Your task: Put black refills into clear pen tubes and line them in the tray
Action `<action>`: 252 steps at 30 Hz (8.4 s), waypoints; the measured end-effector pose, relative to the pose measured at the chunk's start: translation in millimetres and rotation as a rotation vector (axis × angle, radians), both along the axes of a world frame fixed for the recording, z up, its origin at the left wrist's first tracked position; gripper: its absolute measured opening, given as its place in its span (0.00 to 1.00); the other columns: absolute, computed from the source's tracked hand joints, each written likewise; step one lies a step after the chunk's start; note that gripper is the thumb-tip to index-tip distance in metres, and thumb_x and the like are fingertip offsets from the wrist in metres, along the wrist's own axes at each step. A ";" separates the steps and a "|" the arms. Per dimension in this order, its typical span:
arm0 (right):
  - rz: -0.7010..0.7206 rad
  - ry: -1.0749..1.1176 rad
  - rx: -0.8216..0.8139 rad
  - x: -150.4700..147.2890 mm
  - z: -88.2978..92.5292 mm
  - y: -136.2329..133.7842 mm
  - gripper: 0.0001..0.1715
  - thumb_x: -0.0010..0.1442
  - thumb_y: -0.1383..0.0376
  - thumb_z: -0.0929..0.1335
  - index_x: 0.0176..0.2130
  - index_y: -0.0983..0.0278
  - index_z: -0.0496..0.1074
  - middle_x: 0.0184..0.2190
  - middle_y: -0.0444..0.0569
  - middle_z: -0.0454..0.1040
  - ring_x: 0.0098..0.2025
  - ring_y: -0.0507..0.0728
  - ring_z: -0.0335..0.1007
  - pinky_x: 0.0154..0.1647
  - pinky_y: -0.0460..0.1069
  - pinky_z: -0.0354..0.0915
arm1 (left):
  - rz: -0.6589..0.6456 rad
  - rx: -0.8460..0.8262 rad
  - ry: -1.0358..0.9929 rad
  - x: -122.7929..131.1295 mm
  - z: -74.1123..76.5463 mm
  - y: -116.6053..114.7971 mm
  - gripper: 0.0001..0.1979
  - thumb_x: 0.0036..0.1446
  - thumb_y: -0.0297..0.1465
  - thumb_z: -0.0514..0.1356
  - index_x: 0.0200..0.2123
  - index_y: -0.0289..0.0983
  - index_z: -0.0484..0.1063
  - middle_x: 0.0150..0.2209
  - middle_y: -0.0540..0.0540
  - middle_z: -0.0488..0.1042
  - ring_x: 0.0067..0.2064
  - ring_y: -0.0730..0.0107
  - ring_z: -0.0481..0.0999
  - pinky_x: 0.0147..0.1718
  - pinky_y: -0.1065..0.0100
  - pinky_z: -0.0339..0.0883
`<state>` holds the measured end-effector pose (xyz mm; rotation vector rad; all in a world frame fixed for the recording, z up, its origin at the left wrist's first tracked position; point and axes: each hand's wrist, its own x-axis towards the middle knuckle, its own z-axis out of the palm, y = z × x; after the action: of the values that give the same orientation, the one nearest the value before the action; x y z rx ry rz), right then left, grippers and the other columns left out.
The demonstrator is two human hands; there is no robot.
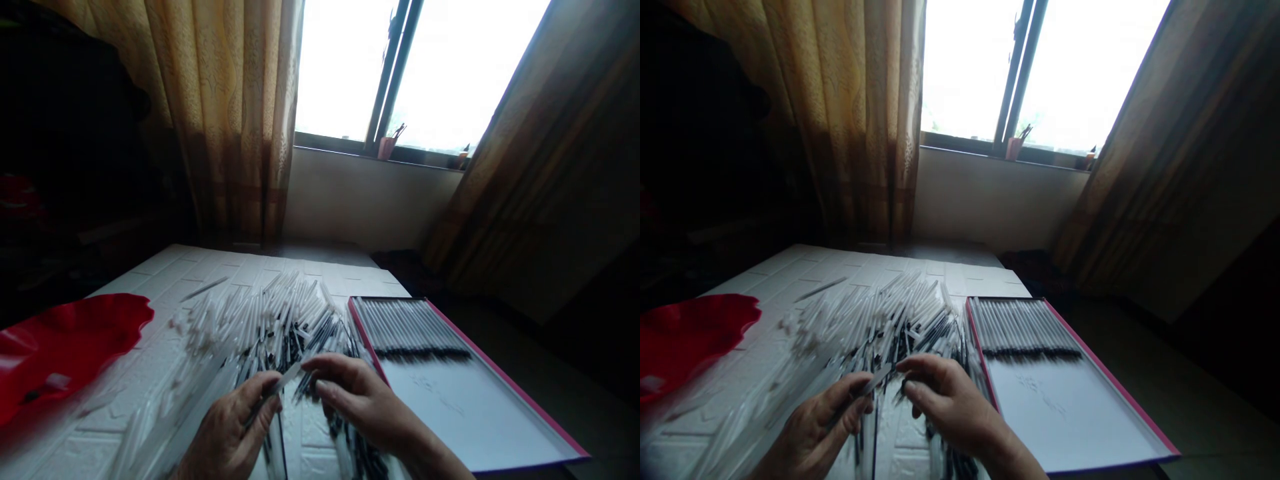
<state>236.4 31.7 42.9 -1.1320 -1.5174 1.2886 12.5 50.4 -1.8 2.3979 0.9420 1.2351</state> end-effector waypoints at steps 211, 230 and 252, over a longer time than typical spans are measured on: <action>-0.024 -0.607 0.515 20.2 -3.3 -4.3 0.04 0.62 0.68 0.62 0.37 0.61 0.65 0.26 0.42 0.70 0.25 0.52 0.65 0.28 0.46 0.60 | -0.015 -0.050 0.222 -0.7 4.5 -2.9 0.13 0.69 0.35 0.49 0.37 0.42 0.72 0.30 0.52 0.80 0.31 0.69 0.82 0.29 0.75 0.72; -0.009 -0.657 0.480 21.1 -2.9 -1.4 0.04 0.63 0.65 0.63 0.36 0.61 0.66 0.26 0.42 0.69 0.25 0.52 0.63 0.28 0.46 0.56 | -0.020 -0.061 0.234 -1.1 4.5 -1.9 0.12 0.68 0.34 0.50 0.39 0.42 0.73 0.32 0.52 0.80 0.32 0.69 0.82 0.32 0.76 0.72; -0.002 -0.667 0.457 20.5 -3.2 -1.8 0.04 0.63 0.64 0.62 0.35 0.61 0.65 0.24 0.40 0.66 0.24 0.52 0.60 0.27 0.46 0.55 | -0.029 -0.088 0.245 0.4 7.0 -2.1 0.13 0.68 0.34 0.49 0.39 0.42 0.72 0.32 0.51 0.80 0.33 0.68 0.82 0.31 0.74 0.71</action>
<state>256.9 29.9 39.7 -1.3081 -2.1459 0.5094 12.9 48.3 5.2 2.5224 1.0021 0.8832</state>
